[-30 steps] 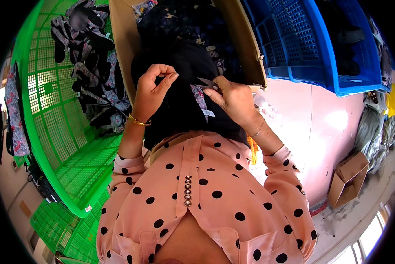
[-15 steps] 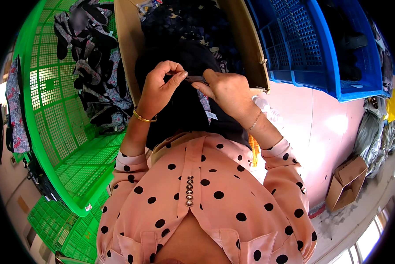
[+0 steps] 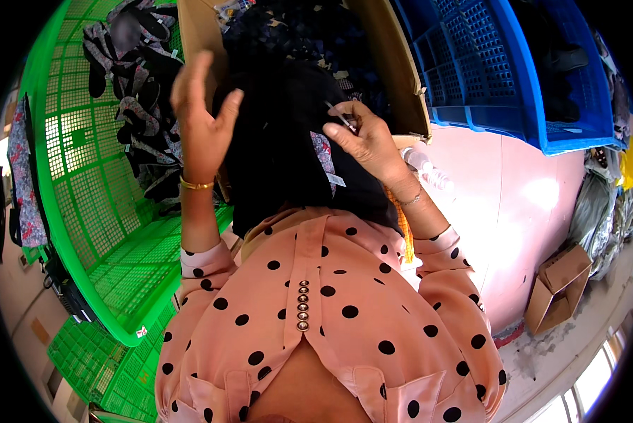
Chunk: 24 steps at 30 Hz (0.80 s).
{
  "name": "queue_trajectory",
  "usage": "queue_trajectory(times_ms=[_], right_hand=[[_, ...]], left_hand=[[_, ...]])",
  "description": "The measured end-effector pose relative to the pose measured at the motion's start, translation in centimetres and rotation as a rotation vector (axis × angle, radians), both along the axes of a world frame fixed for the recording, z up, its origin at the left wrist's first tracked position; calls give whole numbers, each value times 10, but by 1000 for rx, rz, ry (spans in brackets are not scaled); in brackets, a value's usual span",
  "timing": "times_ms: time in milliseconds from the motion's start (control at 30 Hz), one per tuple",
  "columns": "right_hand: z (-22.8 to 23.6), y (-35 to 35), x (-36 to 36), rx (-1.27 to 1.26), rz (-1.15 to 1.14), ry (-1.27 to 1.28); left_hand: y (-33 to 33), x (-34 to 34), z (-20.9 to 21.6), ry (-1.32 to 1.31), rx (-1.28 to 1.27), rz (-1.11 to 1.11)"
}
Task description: The person uses scissors to trim excess fabric from the edges of floral-patterned slippers. They handle the slippers one at a time, cutting the material and placing the finished items into a green plastic basket.
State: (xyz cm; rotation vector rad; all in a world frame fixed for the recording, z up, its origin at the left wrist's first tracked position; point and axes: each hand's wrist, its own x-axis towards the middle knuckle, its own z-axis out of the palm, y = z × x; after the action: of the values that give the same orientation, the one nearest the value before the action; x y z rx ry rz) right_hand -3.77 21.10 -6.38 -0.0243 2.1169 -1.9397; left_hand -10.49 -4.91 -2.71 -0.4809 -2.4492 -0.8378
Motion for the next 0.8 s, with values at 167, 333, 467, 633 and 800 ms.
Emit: queue_trajectory(times_ms=[167, 333, 467, 633, 800], right_hand=[[-6, -14, -3, 74, 36, 0], [-8, -18, -4, 125, 17, 24], [-15, -17, -7, 174, 30, 110], [-1, -2, -3, 343, 20, 235], [13, 8, -1, 686, 154, 263]], left_hand=[[41, 36, 0, -100, -95, -242], [47, 32, -20, -14, -107, -292], [48, 29, -25, -27, -166, -364], [35, 19, -23, -408, 250, -386], [24, 21, -20, -657, 763, -285]])
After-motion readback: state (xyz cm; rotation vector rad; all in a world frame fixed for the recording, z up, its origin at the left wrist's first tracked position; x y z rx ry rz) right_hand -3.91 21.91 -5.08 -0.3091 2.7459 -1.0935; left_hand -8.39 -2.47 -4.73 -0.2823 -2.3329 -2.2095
